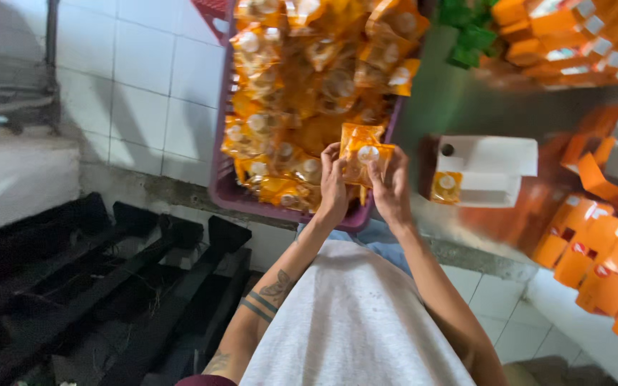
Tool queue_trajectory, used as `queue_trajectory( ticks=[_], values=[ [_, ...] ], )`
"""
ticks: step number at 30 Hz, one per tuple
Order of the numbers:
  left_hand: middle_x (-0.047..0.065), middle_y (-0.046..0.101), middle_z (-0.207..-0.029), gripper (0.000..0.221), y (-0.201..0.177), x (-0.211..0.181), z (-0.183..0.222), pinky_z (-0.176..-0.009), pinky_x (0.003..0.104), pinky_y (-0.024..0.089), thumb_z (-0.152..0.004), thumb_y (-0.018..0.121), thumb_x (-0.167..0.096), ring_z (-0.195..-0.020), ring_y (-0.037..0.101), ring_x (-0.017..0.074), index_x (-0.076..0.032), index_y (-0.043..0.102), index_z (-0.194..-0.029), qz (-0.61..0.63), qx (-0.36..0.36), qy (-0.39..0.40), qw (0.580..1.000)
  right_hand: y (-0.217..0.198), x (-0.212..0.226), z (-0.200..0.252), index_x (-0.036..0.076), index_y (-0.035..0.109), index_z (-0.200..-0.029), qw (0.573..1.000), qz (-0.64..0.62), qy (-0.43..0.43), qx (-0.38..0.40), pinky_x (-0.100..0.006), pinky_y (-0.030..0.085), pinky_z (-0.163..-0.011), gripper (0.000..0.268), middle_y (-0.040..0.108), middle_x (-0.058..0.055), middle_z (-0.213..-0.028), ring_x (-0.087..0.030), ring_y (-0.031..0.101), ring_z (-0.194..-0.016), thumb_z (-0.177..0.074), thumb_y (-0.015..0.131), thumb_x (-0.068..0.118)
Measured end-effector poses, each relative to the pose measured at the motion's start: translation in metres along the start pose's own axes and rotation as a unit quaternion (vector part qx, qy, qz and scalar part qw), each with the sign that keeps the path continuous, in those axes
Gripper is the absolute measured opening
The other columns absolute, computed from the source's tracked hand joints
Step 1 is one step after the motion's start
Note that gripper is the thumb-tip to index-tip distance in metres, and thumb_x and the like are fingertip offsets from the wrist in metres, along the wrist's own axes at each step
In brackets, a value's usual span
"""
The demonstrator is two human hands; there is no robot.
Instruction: The person picks up individually wrapped pastries from a plastic basket and places them into cardboard boxes on a stainless steel table.
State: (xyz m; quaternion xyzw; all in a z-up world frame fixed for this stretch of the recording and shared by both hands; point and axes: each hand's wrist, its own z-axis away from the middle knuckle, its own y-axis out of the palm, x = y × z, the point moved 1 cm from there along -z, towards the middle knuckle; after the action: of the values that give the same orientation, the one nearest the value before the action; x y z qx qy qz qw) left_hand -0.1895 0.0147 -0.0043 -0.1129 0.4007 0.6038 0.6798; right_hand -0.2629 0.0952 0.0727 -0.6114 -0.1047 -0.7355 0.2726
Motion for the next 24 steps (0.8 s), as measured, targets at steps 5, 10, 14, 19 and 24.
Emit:
queue_trajectory(
  ticks=[5,10,14,19,24],
  values=[
    [0.008,0.056,-0.110,0.022,0.056,0.064,0.036,-0.092,0.041,0.052,-0.116,0.042,-0.030,-0.109,0.058,0.0260,-0.015,0.056,-0.122,-0.316,0.163,0.095,0.930,-0.115,-0.110,-0.011,0.006,0.061,-0.133,0.991,0.108,0.035,-0.072,-0.045,0.055,-0.088,0.062,0.070,-0.018,-0.112,-0.027,0.068,-0.108,-0.093,0.087,0.045],
    [0.006,0.044,-0.109,0.034,0.110,0.127,0.053,-0.087,0.040,0.047,-0.103,0.053,-0.033,-0.092,0.052,0.0282,-0.014,0.051,-0.132,-0.612,0.267,0.304,0.679,-0.245,-0.152,-0.019,0.007,0.066,-0.124,0.983,0.116,0.032,-0.140,-0.038,0.054,-0.087,0.049,0.072,-0.014,-0.110,-0.021,0.067,-0.103,-0.091,0.092,0.032],
    [0.021,0.030,-0.168,0.098,0.141,0.171,0.051,-0.119,0.052,0.038,-0.086,0.078,-0.033,-0.156,0.031,0.0390,-0.010,0.026,-0.165,-0.712,0.295,0.467,0.433,-0.314,-0.189,-0.037,0.001,0.063,-0.124,0.954,0.265,0.063,-0.123,-0.047,0.058,-0.077,0.054,0.073,-0.021,-0.102,-0.039,0.074,-0.097,-0.093,0.091,0.036],
    [0.008,0.043,-0.164,0.095,0.151,0.193,0.031,-0.129,0.059,0.025,-0.078,0.086,-0.050,-0.155,0.034,0.0321,-0.020,0.046,-0.157,-0.809,0.247,0.424,0.323,-0.279,-0.203,-0.064,0.001,0.066,-0.114,0.931,0.361,-0.020,-0.056,-0.044,0.061,-0.067,0.042,0.076,-0.019,-0.089,-0.039,0.076,-0.082,-0.092,0.090,0.028],
    [0.004,0.037,-0.167,0.065,0.143,0.190,0.024,-0.130,0.063,0.026,-0.095,0.073,-0.043,-0.158,0.028,0.0314,-0.026,0.051,-0.154,-0.801,0.275,0.424,0.321,-0.276,-0.196,-0.053,-0.008,0.053,-0.133,0.871,0.474,-0.104,-0.074,-0.057,0.049,-0.096,0.045,0.065,-0.029,-0.113,-0.046,0.066,-0.101,-0.097,0.077,0.005]
  ],
)
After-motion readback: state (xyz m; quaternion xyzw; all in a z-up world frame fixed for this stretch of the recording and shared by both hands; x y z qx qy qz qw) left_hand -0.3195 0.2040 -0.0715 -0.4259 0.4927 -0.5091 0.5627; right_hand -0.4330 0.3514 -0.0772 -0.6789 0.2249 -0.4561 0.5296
